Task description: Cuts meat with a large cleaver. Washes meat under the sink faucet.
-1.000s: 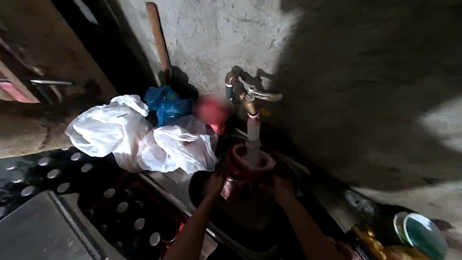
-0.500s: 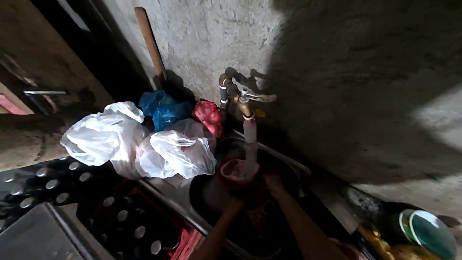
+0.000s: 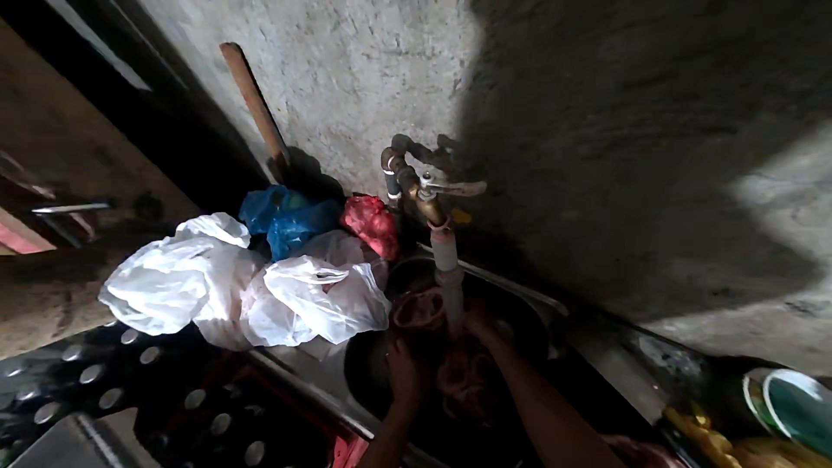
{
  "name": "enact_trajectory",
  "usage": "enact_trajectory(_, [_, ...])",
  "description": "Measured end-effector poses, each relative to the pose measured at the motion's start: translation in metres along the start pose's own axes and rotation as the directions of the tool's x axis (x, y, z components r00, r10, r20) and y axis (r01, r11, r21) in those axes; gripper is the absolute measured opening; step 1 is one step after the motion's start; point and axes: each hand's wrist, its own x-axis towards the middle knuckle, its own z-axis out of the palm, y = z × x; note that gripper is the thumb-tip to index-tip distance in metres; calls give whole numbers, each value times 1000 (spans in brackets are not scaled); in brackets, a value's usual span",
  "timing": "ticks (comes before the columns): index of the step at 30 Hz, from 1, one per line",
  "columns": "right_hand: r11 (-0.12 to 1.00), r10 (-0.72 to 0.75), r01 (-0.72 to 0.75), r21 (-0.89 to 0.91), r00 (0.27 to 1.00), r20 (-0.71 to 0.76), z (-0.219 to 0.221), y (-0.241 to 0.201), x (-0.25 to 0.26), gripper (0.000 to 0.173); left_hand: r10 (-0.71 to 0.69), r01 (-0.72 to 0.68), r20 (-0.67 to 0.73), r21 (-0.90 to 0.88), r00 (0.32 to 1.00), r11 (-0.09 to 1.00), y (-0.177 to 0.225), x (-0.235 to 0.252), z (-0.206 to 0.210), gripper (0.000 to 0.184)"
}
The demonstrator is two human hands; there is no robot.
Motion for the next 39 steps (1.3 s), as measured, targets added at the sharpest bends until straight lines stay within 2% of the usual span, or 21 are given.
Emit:
enact_trajectory(3, [998,-60,61,-10,997,54,-12,15,8,42,84,-91,58,115,995,989,1,4,3,62])
enact_trajectory(6, [955,48,-12,-295,992,115,-15,17,-5,47,94,-159,238,271,967,949,-1,10,14,48])
enact_trajectory(8, [922,90,-23,-386,984,156,-8,18,-20,54,86,-187,315,307,945,933,0,12,13,47])
enact_trajectory(11, [947,12,18,-319,996,90,4,32,-53,50,114,-238,372,307,921,922,0,9,13,43])
enact_trajectory(14, [956,68,-48,-290,996,61,4,35,-72,52,147,-307,479,274,866,911,20,-5,2,41])
enact_trajectory(17, [915,100,-67,-397,993,61,-4,27,-83,45,118,-315,551,278,826,907,37,-11,2,43])
enact_trajectory(21, [864,-26,62,-500,997,79,-21,17,-106,33,204,-404,574,245,793,882,34,-5,-3,55])
enact_trajectory(24, [894,-41,75,-443,996,86,-38,14,-125,36,321,-376,456,34,830,926,40,2,-28,42])
enact_trajectory(27, [897,15,4,-442,999,39,-61,17,-140,41,339,-306,260,-159,904,939,57,9,-61,31])
enact_trajectory(29, [900,3,-1,-435,1000,4,-74,26,-148,39,323,-297,128,-188,938,936,69,9,-85,29])
enact_trajectory(31, [904,-42,26,-427,999,-29,-83,34,-157,36,370,-367,-18,-173,929,914,76,6,-104,25])
enact_trajectory(33, [902,-45,16,-431,997,-57,-88,38,-164,35,440,-465,-172,-155,881,872,82,0,-119,24])
enact_trajectory(35, [908,-35,-1,-419,996,-78,-87,39,-172,36,495,-567,-345,-148,797,810,92,-9,-133,23])
enact_trajectory(37, [909,-81,46,-414,994,-67,-83,42,-181,34,574,-687,-486,-79,659,722,107,-16,-152,28])
enact_trajectory(39, [901,-173,149,-408,985,-22,-78,50,-188,34,656,-796,-589,34,472,604,131,-19,-172,34])
